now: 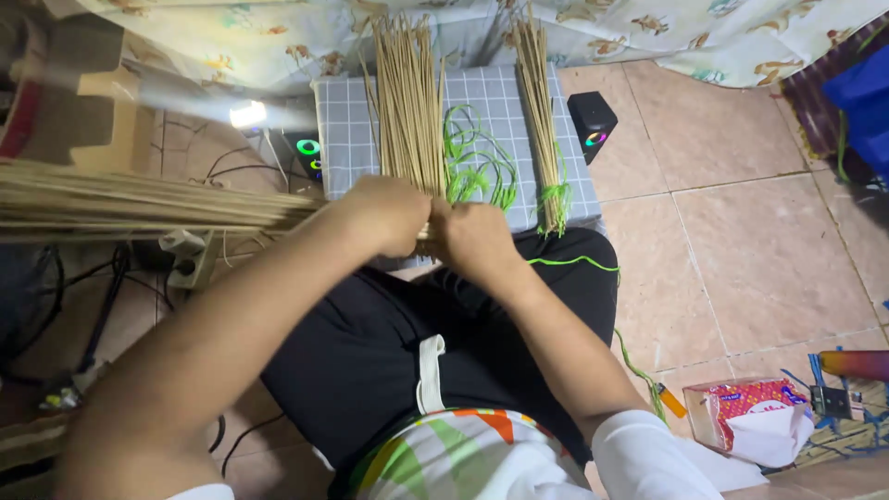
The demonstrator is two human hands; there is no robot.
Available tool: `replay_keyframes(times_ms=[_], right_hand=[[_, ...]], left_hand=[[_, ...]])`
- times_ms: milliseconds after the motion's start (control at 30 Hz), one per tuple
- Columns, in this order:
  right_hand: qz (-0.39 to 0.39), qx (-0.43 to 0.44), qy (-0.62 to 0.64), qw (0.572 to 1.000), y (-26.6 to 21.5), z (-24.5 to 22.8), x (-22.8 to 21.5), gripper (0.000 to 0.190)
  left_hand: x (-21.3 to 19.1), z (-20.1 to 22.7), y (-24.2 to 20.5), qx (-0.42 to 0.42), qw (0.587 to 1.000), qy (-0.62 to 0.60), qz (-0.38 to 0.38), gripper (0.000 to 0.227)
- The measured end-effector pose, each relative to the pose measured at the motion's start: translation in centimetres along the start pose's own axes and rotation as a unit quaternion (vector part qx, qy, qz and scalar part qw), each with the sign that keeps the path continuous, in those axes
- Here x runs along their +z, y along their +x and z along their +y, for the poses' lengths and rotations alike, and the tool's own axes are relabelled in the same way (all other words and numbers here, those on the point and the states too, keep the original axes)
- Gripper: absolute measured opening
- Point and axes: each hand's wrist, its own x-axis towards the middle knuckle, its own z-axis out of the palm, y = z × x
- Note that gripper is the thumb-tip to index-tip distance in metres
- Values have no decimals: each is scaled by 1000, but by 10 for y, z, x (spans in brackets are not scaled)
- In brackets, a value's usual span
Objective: The person is gathering thin wooden sticks into bundles and tying them together using green plastic strips while sitting on the floor.
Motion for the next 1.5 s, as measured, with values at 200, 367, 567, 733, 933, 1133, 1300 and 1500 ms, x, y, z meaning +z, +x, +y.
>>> replay_keyframes(times_ms=[200, 367, 567, 733, 933, 1133, 1300, 1500], right_hand=[[-119, 27, 148, 981, -4, 24, -54, 50], [-89, 76, 291, 950, -20, 42, -92, 64], [23, 165, 442, 881, -25, 60, -59, 49], [107, 118, 594, 789, -27, 59, -21, 44], [74, 74, 712, 695, -39, 27, 3, 54], [50, 39, 740, 669, -44, 16, 9, 75], [76, 26, 706, 703, -49, 3, -14, 79], [46, 118, 483, 867, -70, -18, -45, 14]], left_hand=[[7, -24, -10, -4, 987, -143, -68, 37], [11, -56, -22, -62, 977, -177, -101, 35], [20, -59, -21, -22, 919, -371, -131, 47], [-8, -30, -46, 53, 844, -504, -172, 41], [-4, -14, -43, 64, 798, -578, -155, 83], [-6, -10, -40, 16, 843, -536, -54, 32], [-22, 3, -47, -3, 889, -458, 7, 18], [-22, -20, -39, -56, 936, -320, 137, 19]])
